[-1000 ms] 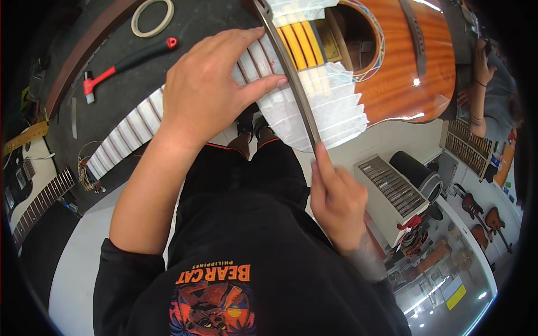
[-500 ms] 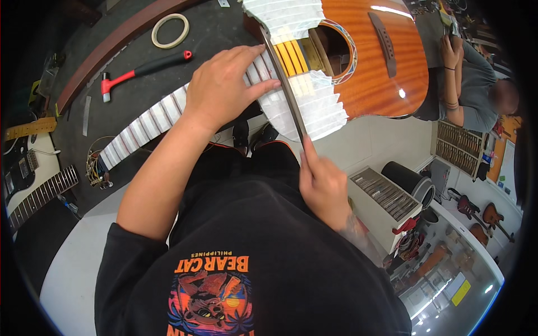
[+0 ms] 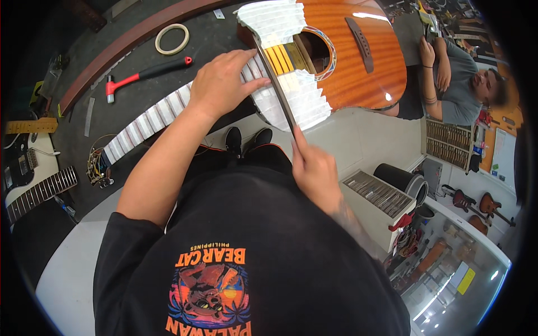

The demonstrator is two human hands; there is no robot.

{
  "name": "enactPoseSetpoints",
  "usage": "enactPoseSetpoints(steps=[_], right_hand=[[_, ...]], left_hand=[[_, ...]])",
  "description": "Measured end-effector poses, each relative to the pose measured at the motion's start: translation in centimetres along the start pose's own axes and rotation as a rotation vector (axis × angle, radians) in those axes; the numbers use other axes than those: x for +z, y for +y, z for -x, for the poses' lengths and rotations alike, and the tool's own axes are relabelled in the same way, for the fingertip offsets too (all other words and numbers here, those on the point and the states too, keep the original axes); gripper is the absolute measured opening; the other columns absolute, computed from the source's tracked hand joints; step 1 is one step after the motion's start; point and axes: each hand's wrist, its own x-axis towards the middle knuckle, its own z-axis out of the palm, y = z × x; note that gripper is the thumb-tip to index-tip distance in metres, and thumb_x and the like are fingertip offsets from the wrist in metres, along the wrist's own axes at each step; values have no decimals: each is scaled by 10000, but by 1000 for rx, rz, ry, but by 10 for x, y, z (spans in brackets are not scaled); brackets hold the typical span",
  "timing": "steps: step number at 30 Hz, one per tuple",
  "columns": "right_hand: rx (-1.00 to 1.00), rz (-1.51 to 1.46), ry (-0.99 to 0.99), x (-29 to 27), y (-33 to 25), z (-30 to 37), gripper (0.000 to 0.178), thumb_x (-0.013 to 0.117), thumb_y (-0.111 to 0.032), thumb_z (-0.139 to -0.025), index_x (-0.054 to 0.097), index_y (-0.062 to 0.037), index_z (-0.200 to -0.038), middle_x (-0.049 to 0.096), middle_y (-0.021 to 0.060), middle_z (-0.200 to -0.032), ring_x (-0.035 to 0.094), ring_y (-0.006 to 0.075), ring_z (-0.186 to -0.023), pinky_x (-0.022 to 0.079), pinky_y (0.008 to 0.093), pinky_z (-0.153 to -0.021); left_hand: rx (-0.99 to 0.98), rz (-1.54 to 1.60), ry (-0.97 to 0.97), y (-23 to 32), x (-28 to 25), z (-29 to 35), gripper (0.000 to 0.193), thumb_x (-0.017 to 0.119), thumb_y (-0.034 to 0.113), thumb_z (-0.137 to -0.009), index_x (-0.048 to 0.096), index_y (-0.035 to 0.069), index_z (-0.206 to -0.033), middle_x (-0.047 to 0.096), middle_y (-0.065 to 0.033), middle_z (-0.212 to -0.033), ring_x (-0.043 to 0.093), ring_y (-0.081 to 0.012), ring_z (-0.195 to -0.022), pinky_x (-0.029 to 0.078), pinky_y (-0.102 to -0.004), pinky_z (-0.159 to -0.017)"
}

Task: The person uses a metal file to level the frets on a guitar neck covered in masking tape.

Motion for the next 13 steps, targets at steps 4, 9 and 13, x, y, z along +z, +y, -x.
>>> enactPoseSetpoints(steps=[4,9,13], right_hand=[[-34,34,-19,6,1,-25,495,747,-56,-899,645,-115,-1380,542,90,-576,582,284,-472,479,423,-455],[-41,29,48,1,21,56,488,752,-93,-905,647,-133,-1380,551,94,-578,582,290,-476,472,423,-448],[26,62,-18,-3,13,48,495,722,-41,-927,639,-139,-1405,567,101,-601,568,252,-481,483,410,-502]], left_hand=[[-16,-4,-13,-1,5,2,640,807,522,-815,681,107,-1285,710,-99,-1242,667,-318,-1163,552,-430,-951],[-21,-3,-7,-1,-1,2,638,805,521,-820,678,106,-1287,712,-104,-1234,664,-317,-1169,548,-430,-959],[-10,-26,-37,0,-3,2,680,767,565,-833,664,102,-1320,695,-100,-1284,662,-301,-1178,560,-434,-956]])
